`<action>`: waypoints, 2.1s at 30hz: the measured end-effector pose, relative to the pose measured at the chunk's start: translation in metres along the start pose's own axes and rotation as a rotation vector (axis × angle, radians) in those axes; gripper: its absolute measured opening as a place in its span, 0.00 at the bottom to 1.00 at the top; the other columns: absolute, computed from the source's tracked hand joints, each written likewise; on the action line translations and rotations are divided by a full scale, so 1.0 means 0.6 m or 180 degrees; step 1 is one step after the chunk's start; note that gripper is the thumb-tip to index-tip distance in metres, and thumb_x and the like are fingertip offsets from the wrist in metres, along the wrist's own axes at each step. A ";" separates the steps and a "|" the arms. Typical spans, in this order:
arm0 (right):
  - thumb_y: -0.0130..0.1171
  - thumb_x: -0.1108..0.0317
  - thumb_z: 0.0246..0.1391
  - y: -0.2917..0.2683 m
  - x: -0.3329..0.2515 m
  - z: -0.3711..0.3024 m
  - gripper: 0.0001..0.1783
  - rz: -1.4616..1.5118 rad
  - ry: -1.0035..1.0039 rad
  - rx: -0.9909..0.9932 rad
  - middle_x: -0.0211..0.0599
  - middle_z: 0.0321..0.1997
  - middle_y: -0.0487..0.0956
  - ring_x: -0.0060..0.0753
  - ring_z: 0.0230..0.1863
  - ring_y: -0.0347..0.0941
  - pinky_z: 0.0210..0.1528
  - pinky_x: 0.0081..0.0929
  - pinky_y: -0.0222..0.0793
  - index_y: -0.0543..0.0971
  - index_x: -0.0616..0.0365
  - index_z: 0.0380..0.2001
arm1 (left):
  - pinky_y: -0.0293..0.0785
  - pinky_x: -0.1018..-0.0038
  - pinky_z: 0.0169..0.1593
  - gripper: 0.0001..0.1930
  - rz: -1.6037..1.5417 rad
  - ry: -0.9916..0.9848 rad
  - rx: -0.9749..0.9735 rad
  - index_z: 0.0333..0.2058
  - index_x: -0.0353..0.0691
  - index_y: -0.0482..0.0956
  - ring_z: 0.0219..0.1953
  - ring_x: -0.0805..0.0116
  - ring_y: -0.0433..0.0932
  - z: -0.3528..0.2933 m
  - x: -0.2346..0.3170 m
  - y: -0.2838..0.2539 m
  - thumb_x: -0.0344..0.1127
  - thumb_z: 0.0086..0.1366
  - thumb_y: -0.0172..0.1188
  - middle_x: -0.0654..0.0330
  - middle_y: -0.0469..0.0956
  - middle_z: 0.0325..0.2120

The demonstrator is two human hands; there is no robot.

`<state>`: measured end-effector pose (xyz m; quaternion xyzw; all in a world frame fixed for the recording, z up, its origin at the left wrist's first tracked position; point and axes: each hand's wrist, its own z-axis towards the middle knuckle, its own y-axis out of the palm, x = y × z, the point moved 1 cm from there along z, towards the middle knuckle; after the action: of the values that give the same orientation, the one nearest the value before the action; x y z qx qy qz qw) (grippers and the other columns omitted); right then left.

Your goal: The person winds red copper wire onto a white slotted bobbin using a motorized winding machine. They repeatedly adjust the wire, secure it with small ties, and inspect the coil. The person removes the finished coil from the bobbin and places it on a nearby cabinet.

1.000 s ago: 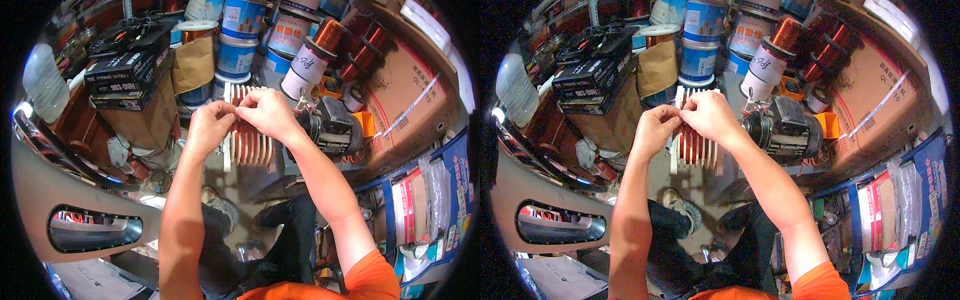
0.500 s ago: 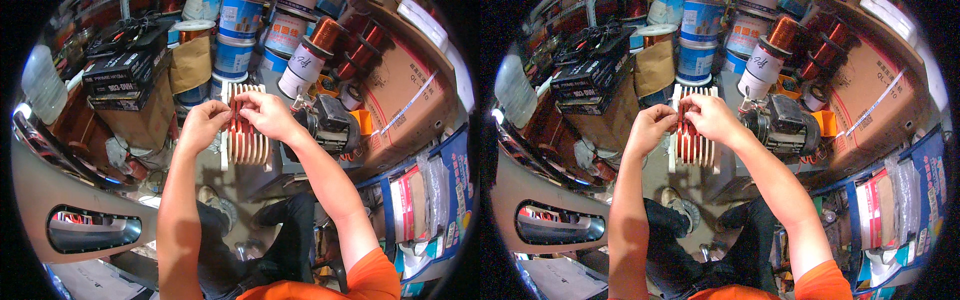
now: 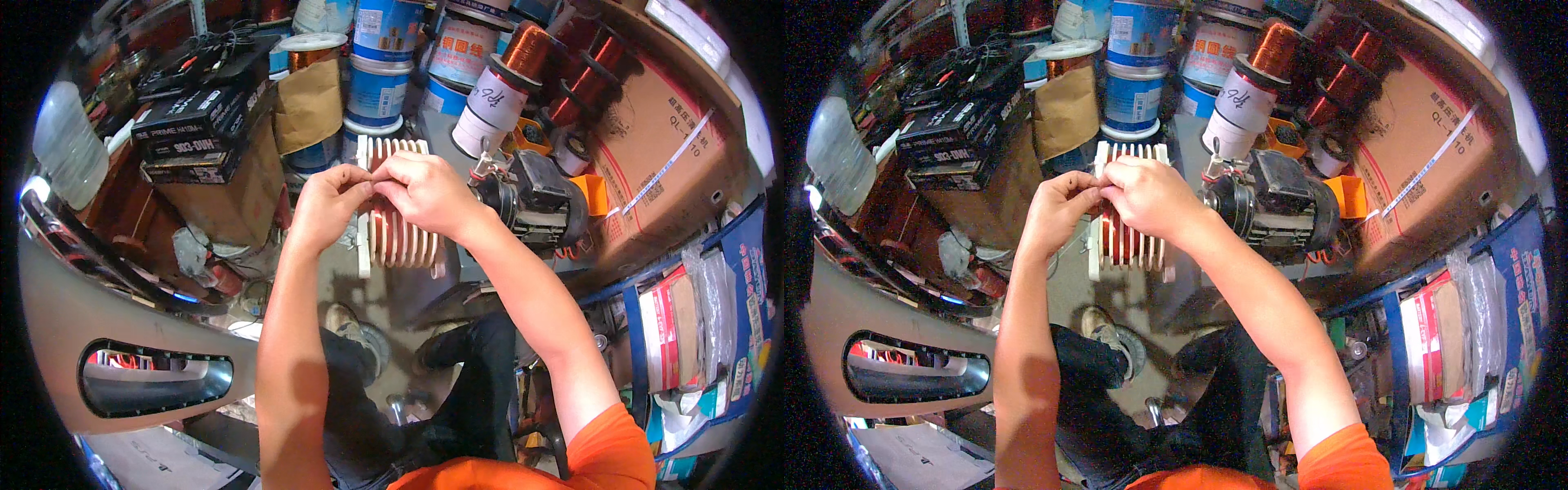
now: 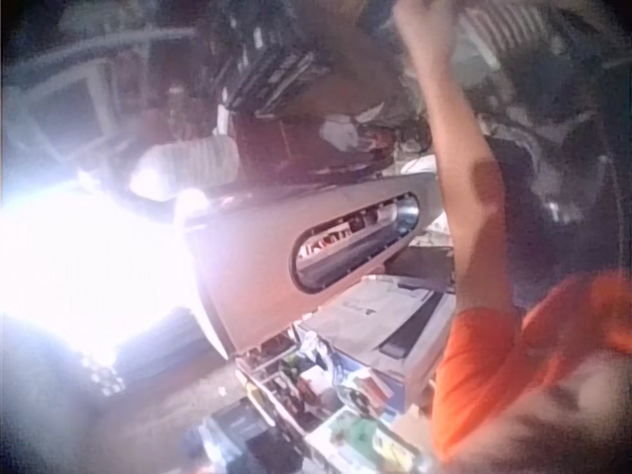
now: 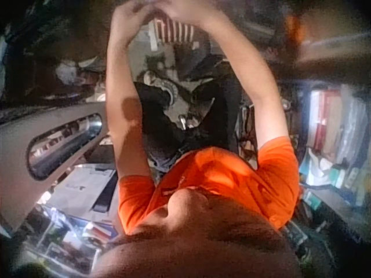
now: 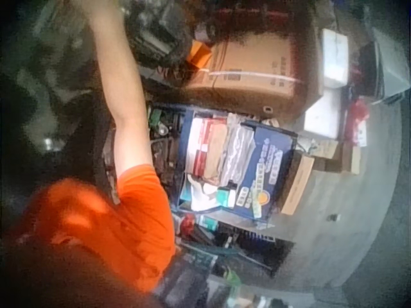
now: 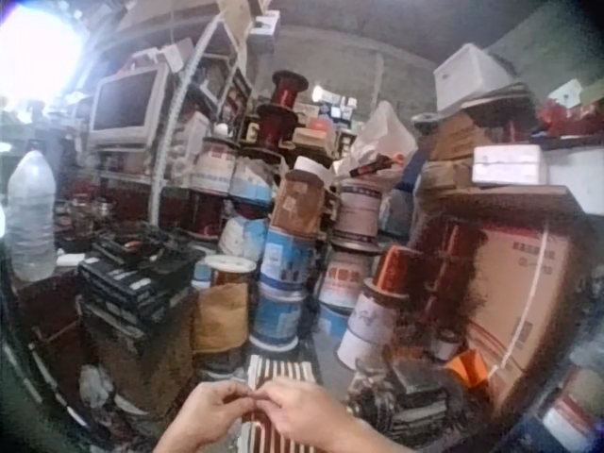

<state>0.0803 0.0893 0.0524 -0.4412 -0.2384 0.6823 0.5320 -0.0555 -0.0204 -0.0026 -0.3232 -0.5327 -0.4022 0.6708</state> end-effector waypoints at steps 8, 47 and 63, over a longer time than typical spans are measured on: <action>0.59 0.70 0.52 0.004 0.003 -0.031 0.04 -0.0520 0.0370 0.0032 0.44 0.30 0.78 0.52 0.35 0.76 0.38 0.42 0.72 0.77 0.60 0.28 | 0.73 0.77 0.39 0.05 0.0200 -0.0203 0.0061 0.33 0.32 0.80 0.31 0.75 0.75 0.004 -0.015 -0.016 0.28 0.61 0.63 0.62 0.78 0.31; 0.57 0.66 0.51 -0.045 -0.028 0.063 0.16 -0.1502 -0.1021 -0.1784 0.42 0.34 0.78 0.45 0.37 0.78 0.38 0.39 0.75 0.74 0.58 0.44 | 0.70 0.70 0.46 0.25 -0.1133 -0.1202 0.0910 0.49 0.32 0.73 0.39 0.71 0.74 0.016 -0.050 0.039 0.51 0.74 0.42 0.57 0.78 0.39; 0.54 0.59 0.52 -0.030 -0.042 0.088 0.21 -0.0950 0.1422 -0.1896 0.59 0.22 0.77 0.56 0.28 0.79 0.34 0.44 0.74 0.80 0.68 0.19 | 0.70 0.69 0.49 0.27 -0.0928 -0.0910 0.0977 0.48 0.27 0.74 0.43 0.68 0.75 0.016 -0.042 0.045 0.51 0.74 0.43 0.51 0.79 0.41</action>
<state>0.0452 0.0791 0.1016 -0.6741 -0.3657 0.3858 0.5128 -0.0386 0.0056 -0.0254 -0.1910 -0.7179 -0.3594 0.5648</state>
